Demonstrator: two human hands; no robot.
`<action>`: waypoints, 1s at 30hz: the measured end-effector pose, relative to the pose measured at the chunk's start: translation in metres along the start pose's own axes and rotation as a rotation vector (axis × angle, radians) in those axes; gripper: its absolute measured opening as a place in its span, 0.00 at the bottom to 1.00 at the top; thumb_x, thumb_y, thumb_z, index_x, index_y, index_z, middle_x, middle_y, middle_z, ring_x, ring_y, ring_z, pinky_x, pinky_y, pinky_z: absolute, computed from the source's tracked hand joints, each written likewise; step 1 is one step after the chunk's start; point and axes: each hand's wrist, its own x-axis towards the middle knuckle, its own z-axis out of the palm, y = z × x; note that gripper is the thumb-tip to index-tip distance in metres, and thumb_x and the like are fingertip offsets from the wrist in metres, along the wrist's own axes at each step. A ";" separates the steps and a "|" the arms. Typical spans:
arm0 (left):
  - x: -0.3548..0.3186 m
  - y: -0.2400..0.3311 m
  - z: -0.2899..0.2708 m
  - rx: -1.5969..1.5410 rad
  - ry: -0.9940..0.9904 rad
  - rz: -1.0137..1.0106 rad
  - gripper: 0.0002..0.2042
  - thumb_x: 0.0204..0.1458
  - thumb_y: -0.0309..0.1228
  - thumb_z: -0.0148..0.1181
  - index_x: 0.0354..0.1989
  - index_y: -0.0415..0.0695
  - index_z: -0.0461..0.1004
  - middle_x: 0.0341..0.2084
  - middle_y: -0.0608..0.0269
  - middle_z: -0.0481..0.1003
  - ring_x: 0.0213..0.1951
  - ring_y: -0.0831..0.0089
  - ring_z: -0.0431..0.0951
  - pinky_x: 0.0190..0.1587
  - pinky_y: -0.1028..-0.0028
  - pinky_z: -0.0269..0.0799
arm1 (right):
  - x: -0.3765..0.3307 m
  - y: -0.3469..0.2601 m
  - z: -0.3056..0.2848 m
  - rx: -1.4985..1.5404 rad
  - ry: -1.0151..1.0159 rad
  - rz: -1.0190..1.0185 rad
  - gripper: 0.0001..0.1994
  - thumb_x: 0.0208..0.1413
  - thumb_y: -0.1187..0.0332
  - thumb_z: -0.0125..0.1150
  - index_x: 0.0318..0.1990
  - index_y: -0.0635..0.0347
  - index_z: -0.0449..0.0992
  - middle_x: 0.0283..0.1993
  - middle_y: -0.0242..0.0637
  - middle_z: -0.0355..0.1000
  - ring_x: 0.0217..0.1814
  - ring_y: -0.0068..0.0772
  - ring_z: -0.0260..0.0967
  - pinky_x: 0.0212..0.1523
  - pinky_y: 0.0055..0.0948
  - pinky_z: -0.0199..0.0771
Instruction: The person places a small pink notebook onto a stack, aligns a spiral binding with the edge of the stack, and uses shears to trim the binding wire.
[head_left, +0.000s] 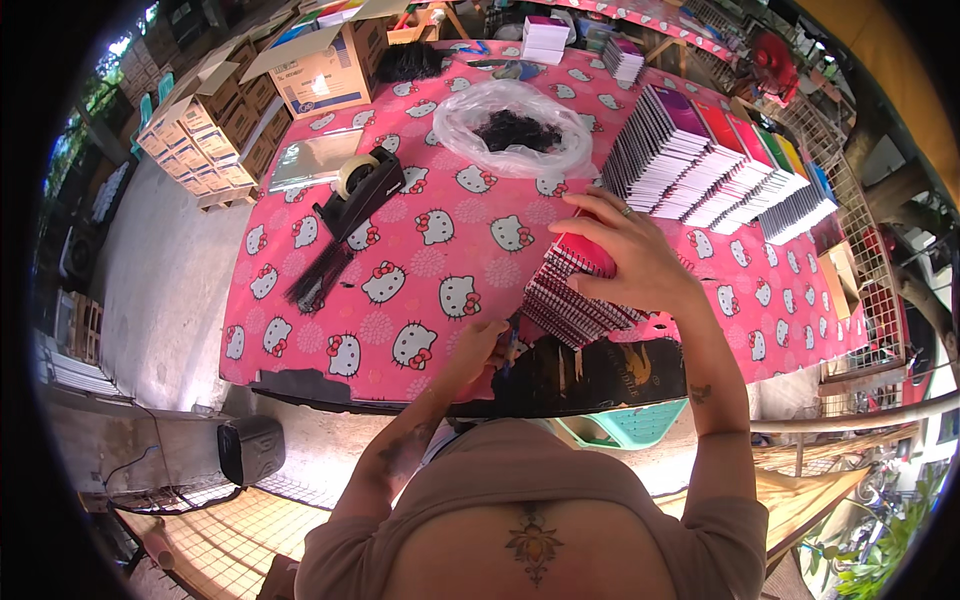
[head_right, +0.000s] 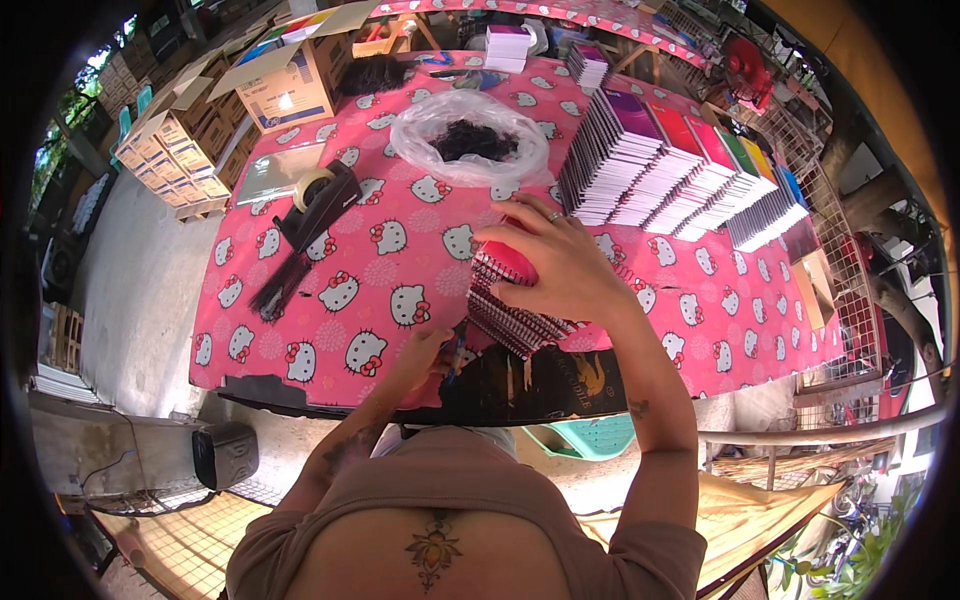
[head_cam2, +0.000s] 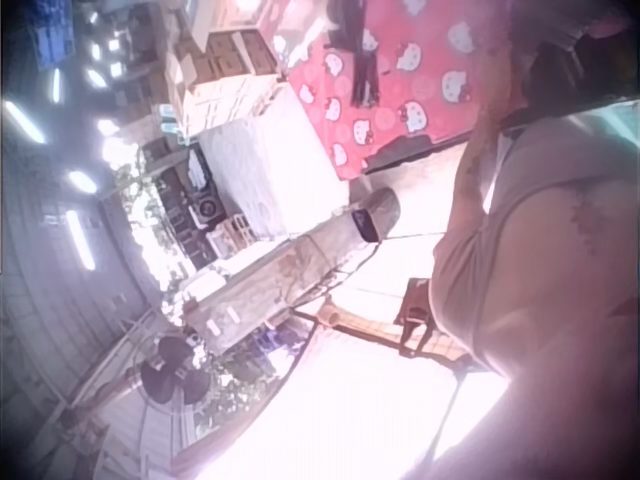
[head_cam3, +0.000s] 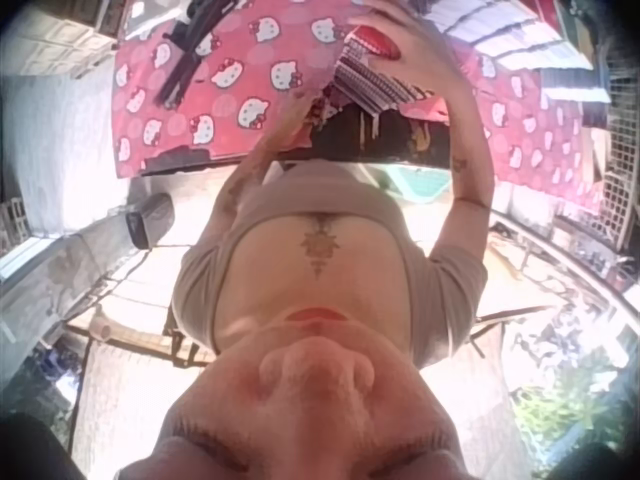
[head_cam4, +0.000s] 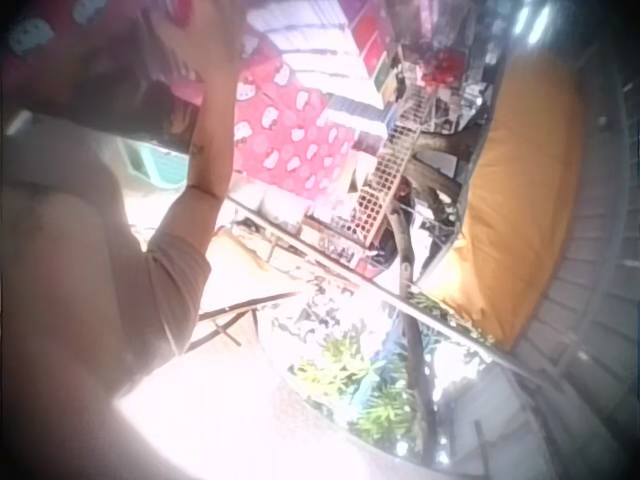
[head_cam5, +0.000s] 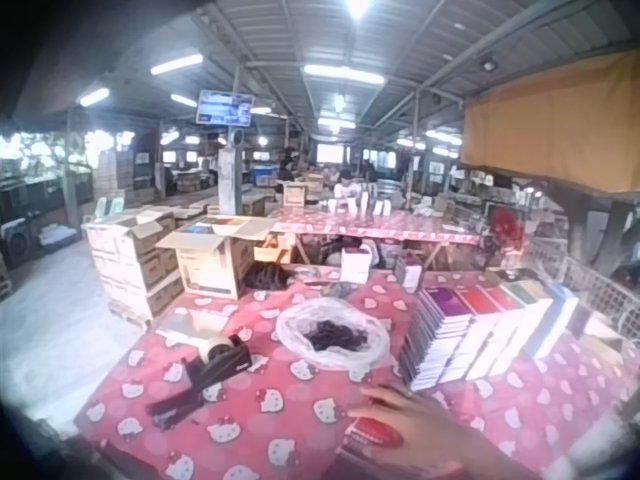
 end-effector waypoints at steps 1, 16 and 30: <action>0.002 -0.002 -0.002 0.206 0.020 0.101 0.14 0.60 0.38 0.52 0.41 0.39 0.74 0.27 0.52 0.80 0.23 0.66 0.80 0.23 0.69 0.71 | 0.000 0.000 0.000 0.001 0.000 -0.002 0.30 0.45 0.56 0.69 0.59 0.39 0.72 0.69 0.39 0.60 0.74 0.51 0.52 0.68 0.54 0.56; 0.001 -0.001 0.002 0.067 0.040 0.012 0.15 0.61 0.37 0.51 0.40 0.34 0.74 0.28 0.55 0.78 0.23 0.69 0.80 0.23 0.70 0.74 | -0.002 0.003 0.001 0.010 0.023 -0.022 0.29 0.45 0.55 0.69 0.59 0.40 0.73 0.69 0.39 0.61 0.73 0.53 0.53 0.69 0.52 0.57; 0.002 0.004 0.016 0.936 0.146 0.384 0.14 0.58 0.35 0.52 0.44 0.40 0.77 0.31 0.46 0.78 0.25 0.51 0.80 0.32 0.57 0.77 | -0.002 0.007 0.003 -0.001 0.030 -0.027 0.29 0.45 0.55 0.69 0.58 0.42 0.73 0.69 0.39 0.61 0.72 0.55 0.55 0.68 0.54 0.57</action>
